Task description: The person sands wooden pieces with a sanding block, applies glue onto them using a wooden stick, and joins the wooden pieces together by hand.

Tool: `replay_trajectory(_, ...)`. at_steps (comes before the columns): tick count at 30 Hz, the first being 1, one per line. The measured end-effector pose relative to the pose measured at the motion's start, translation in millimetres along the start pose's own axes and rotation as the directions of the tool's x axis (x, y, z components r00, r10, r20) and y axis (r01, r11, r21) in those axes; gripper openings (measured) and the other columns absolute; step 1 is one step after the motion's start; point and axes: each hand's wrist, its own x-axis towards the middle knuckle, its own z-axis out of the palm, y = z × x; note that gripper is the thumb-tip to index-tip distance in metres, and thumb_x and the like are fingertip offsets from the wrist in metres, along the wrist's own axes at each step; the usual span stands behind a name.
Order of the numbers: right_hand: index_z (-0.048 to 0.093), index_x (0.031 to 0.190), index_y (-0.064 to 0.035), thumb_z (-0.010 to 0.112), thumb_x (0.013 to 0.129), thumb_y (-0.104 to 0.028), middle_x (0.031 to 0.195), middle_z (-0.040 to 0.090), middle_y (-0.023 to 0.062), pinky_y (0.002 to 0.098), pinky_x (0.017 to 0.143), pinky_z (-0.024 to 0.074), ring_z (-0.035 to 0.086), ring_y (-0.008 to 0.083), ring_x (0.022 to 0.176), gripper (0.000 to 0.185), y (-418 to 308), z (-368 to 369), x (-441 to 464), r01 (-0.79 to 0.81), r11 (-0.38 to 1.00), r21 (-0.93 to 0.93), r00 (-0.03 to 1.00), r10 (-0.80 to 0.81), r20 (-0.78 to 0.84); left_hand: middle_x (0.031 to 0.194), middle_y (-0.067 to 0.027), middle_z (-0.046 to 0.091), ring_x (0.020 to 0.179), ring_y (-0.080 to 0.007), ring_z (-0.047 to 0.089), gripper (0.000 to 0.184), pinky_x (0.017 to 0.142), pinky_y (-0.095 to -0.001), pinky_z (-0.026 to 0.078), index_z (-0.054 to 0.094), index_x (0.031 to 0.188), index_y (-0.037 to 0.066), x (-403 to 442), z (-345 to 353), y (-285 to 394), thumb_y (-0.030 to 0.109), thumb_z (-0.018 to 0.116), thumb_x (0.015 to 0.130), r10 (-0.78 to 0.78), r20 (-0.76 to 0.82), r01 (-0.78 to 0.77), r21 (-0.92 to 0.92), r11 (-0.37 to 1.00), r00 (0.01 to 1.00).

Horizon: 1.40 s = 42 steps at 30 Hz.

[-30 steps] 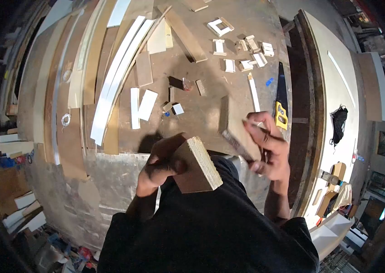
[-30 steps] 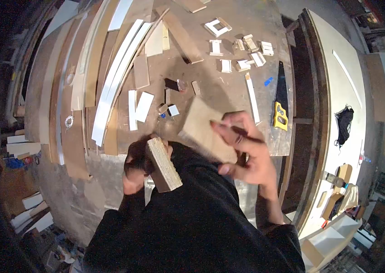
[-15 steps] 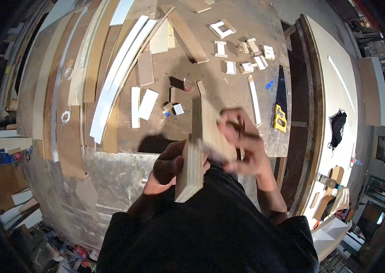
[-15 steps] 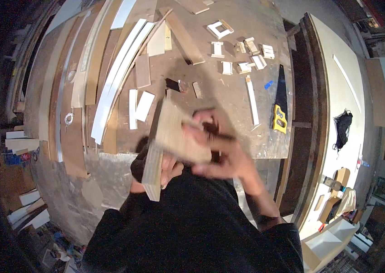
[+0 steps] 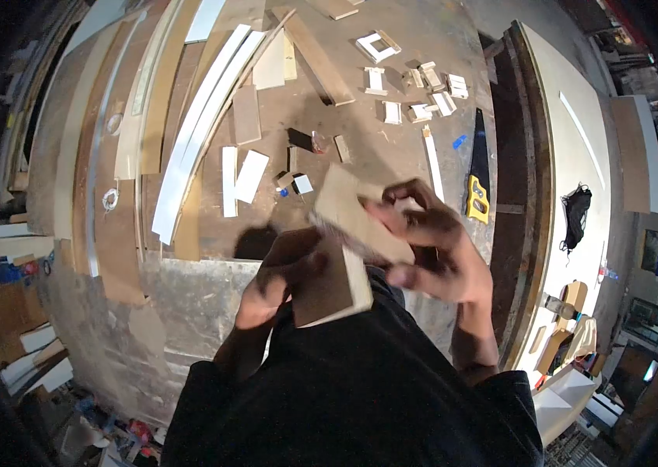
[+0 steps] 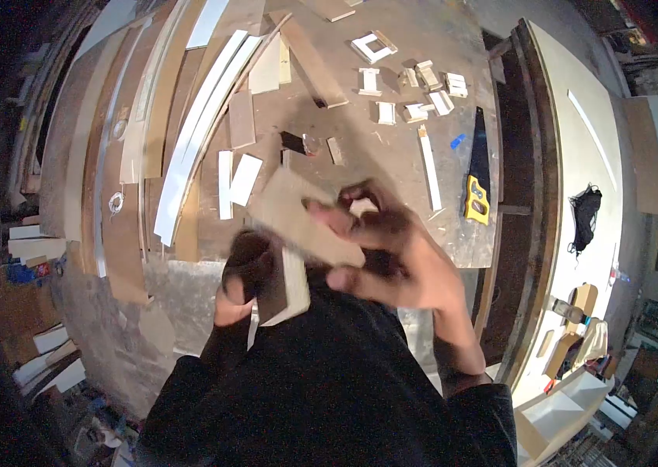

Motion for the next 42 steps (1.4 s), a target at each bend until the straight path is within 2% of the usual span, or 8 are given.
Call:
replay_trajectory(12, 0.054, 0.133, 0.0083, 0.073, 0.079, -0.025, 0.112, 0.062, 0.0202, 0.0422, 0.093, 0.0435, 0.056, 0.0316, 0.106, 0.067, -13.3, 9.0, -3.9, -0.032, 0.993, 0.111, 0.985, 0.05, -0.166, 0.105, -0.014, 0.062, 0.089, -0.025, 0.06, 0.042, 0.072, -0.0381, 0.048, 0.062, 0.109, 0.001, 5.5, 2.4, 14.2, 0.034, 0.075, 0.087, 0.118, -0.024, -0.108, 0.257, 0.96, 0.993)
replay_trajectory(19, 0.05, 0.14, 0.0027, 0.072, 0.079, -0.026, 0.087, 0.057, 0.021, 0.0397, 0.07, 0.0446, 0.055, 0.0292, 0.076, 0.071, -20.5, 16.9, -6.3, -0.018, 1.0, 0.021, 0.999, 0.019, -0.046, 0.102, -0.0141, 0.061, 0.086, -0.0258, 0.058, 0.037, 0.069, -0.0381, 0.046, 0.064, 0.103, 0.001, 18.3, 5.4, 18.9, 0.032, 0.075, 0.087, 0.368, 0.093, -0.329, 0.679, 0.657, 0.925)
replay_trajectory(22, 0.051, 0.14, 0.0023, 0.073, 0.077, -0.023, 0.092, 0.059, 0.0216, 0.0397, 0.075, 0.0455, 0.055, 0.0305, 0.08, 0.072, -31.0, 11.5, -5.5, -0.151, 0.988, -0.022, 0.989, 0.151, -0.006, 0.077, -0.0076, 0.058, 0.068, -0.0225, 0.054, 0.03, 0.067, -0.0367, 0.043, 0.065, 0.091, 0.0, 24.1, 2.5, 43.1, 0.028, 0.074, 0.089, -0.078, 0.092, 0.004, 0.619, 0.785, 0.993)
replay_trajectory(27, 0.051, 0.139, 0.0023, 0.073, 0.077, -0.022, 0.093, 0.058, 0.0194, 0.0414, 0.074, 0.0425, 0.05, 0.0307, 0.078, 0.07, -20.6, 14.6, 2.7, -0.077, 0.993, 0.087, 0.997, 0.075, 0.026, 0.078, -0.0117, 0.063, 0.069, -0.0243, 0.056, 0.029, 0.071, -0.0367, 0.046, 0.067, 0.096, -0.003, 19.0, 13.1, 31.0, 0.025, 0.072, 0.089, 0.332, 0.119, -0.302, 0.757, 0.579, 0.936)
replay_trajectory(32, 0.051, 0.14, 0.0017, 0.072, 0.077, -0.03, 0.102, 0.062, 0.0221, 0.0425, 0.084, 0.0459, 0.057, 0.0344, 0.088, 0.073, -21.5, 20.1, -4.0, 0.025, 1.0, -0.004, 1.0, -0.025, -0.016, 0.088, -0.0175, 0.066, 0.08, -0.0259, 0.064, 0.03, 0.069, -0.038, 0.048, 0.064, 0.103, -0.004, 22.4, 3.8, 42.3, 0.024, 0.068, 0.092, 0.111, -0.038, -0.082, 0.452, 0.888, 0.993)
replay_trajectory(36, 0.051, 0.141, -0.0007, 0.069, 0.078, -0.032, 0.111, 0.06, 0.0246, 0.043, 0.088, 0.0456, 0.058, 0.035, 0.094, 0.073, -16.5, 18.8, 7.7, -0.147, 0.985, 0.088, 0.989, 0.149, -0.019, 0.078, -0.0141, 0.066, 0.072, -0.0182, 0.063, 0.034, 0.066, -0.0358, 0.048, 0.066, 0.096, -0.005, 22.2, 12.1, 17.4, 0.028, 0.064, 0.092, 0.521, 0.154, -0.468, 0.693, 0.549, 0.839)
replay_trajectory(38, 0.051, 0.142, -0.0029, 0.071, 0.079, -0.031, 0.099, 0.06, 0.0234, 0.0432, 0.086, 0.0459, 0.058, 0.0331, 0.091, 0.071, -9.3, 19.8, -4.9, -0.045, 0.998, 0.05, 0.999, 0.046, -0.011, 0.083, -0.012, 0.067, 0.076, -0.0166, 0.063, 0.035, 0.066, -0.0358, 0.049, 0.066, 0.103, -0.005, 20.3, -7.4, 20.1, 0.028, 0.06, 0.094, 0.16, -0.088, -0.131, 0.273, 0.953, 0.983)
replay_trajectory(42, 0.052, 0.138, 0.0021, 0.071, 0.076, -0.019, 0.101, 0.061, 0.0233, 0.041, 0.087, 0.0457, 0.058, 0.0303, 0.094, 0.068, 4.9, 21.5, -13.1, -0.352, 0.927, -0.133, 0.922, 0.367, 0.122, 0.085, -0.006, 0.062, 0.073, -0.0149, 0.062, 0.055, 0.06, -0.029, 0.052, 0.06, 0.104, 0.002, -0.6, -44.9, -31.1, 0.055, 0.065, 0.09, 0.151, -0.318, -0.127, 0.093, 0.988, 0.936)
